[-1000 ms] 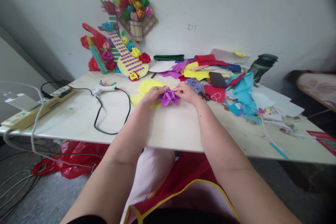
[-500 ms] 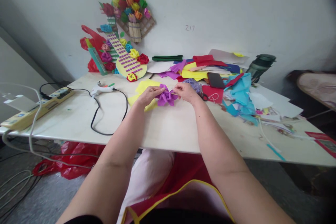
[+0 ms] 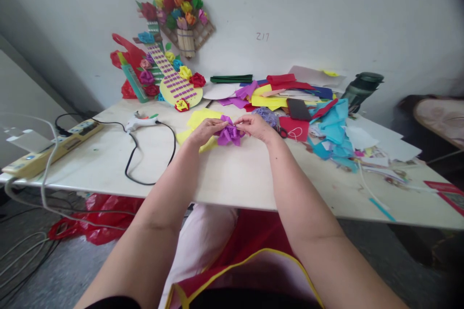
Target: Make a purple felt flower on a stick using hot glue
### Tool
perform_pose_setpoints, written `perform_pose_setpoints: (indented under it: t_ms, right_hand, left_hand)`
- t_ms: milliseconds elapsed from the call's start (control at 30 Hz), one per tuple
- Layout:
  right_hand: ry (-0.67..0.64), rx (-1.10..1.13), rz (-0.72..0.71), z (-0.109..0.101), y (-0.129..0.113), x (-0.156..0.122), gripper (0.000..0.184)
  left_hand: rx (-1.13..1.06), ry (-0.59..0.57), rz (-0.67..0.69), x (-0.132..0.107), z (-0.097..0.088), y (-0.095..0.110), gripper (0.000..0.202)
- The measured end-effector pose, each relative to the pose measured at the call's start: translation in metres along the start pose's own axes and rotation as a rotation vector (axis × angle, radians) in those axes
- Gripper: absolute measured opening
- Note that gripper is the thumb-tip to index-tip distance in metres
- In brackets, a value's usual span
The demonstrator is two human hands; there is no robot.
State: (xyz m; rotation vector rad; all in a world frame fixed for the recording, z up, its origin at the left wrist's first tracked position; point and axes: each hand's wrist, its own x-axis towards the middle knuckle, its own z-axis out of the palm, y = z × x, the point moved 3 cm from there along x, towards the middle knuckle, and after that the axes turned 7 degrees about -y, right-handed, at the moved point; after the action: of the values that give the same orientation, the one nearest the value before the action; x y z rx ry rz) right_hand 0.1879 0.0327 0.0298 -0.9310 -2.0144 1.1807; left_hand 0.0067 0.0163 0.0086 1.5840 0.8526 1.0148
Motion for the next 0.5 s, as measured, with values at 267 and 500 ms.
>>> perform_pose_setpoints:
  t_ms: [267, 500]
  right_hand:
    - [-0.057, -0.060, -0.078, -0.0017, 0.0008, -0.0015, 0.021]
    - [-0.010, -0.138, -0.115, 0.0034, 0.0053, 0.0047, 0.020]
  left_hand:
    - [0.035, -0.017, -0.001, -0.0008, -0.0001, -0.0033, 0.042]
    - [-0.029, 0.028, -0.027, -0.0022, -0.0041, -0.0071, 0.039]
